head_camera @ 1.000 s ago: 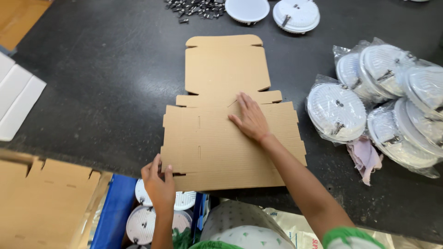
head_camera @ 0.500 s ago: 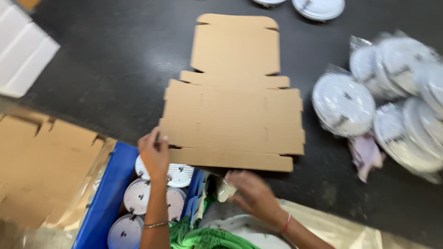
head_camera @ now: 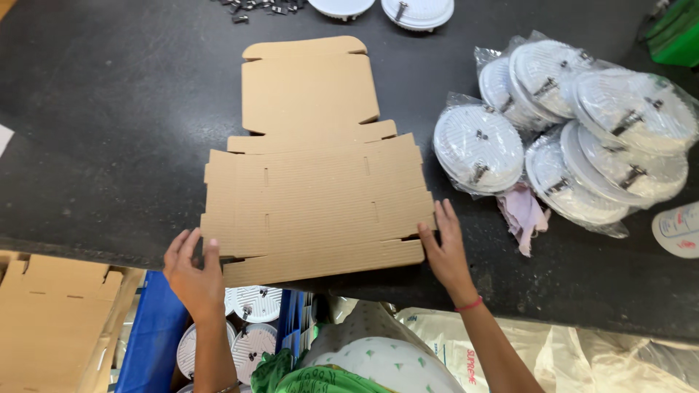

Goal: The person folds flat cardboard cartons into open boxes on a workbench, inserts white cardboard divider pieces into the box corners, places a plastic-wrapped round LED panel light inside, closes the box, and stacks finished boxes on the table. The cycle is repeated with additional cartons.

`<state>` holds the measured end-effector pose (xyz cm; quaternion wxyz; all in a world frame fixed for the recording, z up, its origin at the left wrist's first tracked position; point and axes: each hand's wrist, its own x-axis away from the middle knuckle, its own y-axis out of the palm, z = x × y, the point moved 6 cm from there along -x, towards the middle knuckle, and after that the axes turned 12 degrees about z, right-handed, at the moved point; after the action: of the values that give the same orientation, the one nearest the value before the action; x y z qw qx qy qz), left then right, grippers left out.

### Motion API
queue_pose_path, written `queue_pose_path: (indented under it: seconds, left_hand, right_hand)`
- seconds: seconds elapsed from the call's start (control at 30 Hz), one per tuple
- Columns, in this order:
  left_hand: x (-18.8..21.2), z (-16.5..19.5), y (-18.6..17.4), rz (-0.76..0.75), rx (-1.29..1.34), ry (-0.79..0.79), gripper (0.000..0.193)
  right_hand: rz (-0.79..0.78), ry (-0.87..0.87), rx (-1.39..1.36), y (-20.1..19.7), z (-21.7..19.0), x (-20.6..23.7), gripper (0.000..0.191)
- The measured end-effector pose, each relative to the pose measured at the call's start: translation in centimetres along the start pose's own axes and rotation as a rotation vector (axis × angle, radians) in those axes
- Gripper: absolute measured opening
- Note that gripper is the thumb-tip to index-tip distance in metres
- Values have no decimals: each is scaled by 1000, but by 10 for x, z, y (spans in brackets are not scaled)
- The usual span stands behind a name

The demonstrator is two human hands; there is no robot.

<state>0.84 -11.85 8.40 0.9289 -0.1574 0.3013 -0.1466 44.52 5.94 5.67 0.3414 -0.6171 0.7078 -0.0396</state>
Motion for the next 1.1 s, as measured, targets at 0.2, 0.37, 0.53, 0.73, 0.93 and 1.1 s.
queue_pose_path:
  seconds: [0.2,0.37,0.53,0.73,0.93,1.1]
  left_hand:
    - [2,-6,11,-161,909,-855,48]
    - [29,-5,48,-397,1031,-1083,47]
    - [54,21,71,-532,310,-768,35]
    - [107,106,108,-462,-187,376,74]
    - [106,102,111,-570,-165,381,79]
    - [18,55,152,-484,171,-187,57]
  right_hand:
    - [-32,747,-955,-9,-13,-13,56]
    - [-96,1033,-1024,25,-4,-6,35]
    - [-95,679,-806,47,-17,-6,48]
    - [-300,-105,76,103,-72,30,87]
    - [-589,-201,396,125,-53,24,72]
    - [-264,520,-483,106,3,-59,52]
